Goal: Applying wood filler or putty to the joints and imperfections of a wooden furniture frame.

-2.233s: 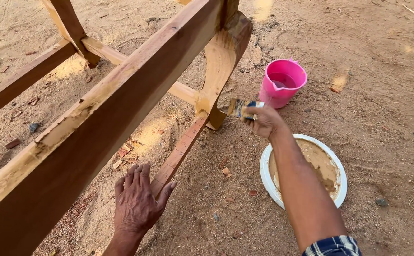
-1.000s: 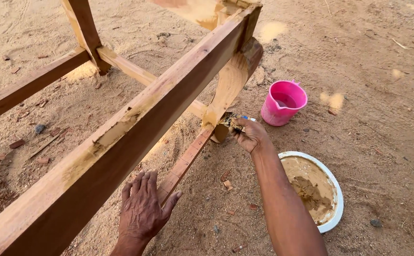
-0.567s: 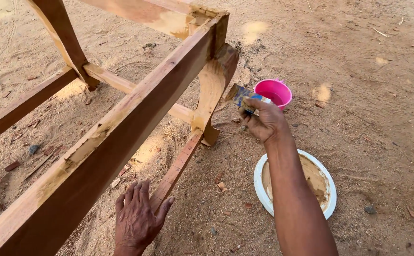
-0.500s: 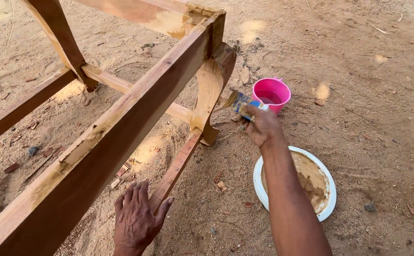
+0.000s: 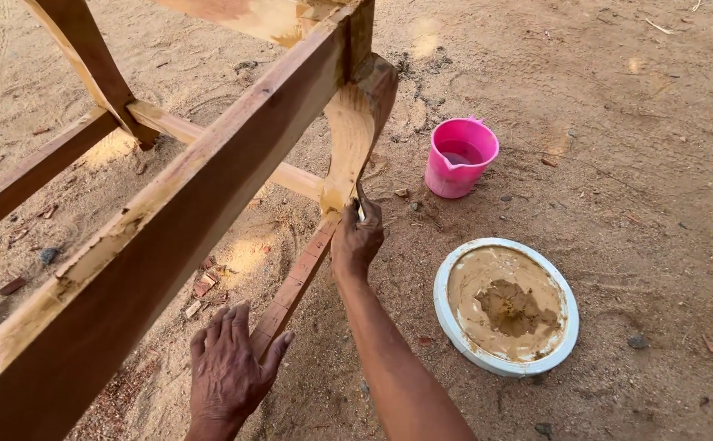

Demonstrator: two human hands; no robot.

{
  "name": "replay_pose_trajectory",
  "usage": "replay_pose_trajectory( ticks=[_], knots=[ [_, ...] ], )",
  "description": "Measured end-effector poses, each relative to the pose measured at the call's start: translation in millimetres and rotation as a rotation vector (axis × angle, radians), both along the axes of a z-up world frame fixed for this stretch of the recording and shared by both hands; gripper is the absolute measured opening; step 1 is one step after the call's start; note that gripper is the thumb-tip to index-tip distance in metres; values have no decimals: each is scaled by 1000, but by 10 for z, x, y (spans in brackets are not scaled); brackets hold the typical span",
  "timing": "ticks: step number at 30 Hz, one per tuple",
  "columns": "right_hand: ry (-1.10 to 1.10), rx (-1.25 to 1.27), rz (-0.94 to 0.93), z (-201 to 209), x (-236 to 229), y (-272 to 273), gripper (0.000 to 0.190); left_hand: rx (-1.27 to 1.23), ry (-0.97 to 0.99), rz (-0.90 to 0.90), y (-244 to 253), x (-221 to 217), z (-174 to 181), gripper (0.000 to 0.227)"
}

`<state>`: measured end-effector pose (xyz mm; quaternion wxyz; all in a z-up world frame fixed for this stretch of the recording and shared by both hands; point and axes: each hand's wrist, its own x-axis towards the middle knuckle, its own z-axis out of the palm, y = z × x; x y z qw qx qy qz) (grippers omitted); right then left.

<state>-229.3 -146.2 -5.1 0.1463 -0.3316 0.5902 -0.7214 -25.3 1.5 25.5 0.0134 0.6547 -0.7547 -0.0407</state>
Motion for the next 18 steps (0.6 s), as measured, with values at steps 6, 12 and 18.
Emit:
replay_pose_trajectory(
  ticks=[6, 12, 18],
  knots=[
    [-94, 359, 288, 156, -765, 424, 10, -18, 27, 0, 1, 13, -15, 93],
    [52, 857, 230, -55, -1245, -31, 12, 10, 35, -14, -35, 64, -77, 96],
    [367, 952, 288, -724, -1246, -670, 13, 58, 8, -8, -57, 128, -141, 100]
  ],
)
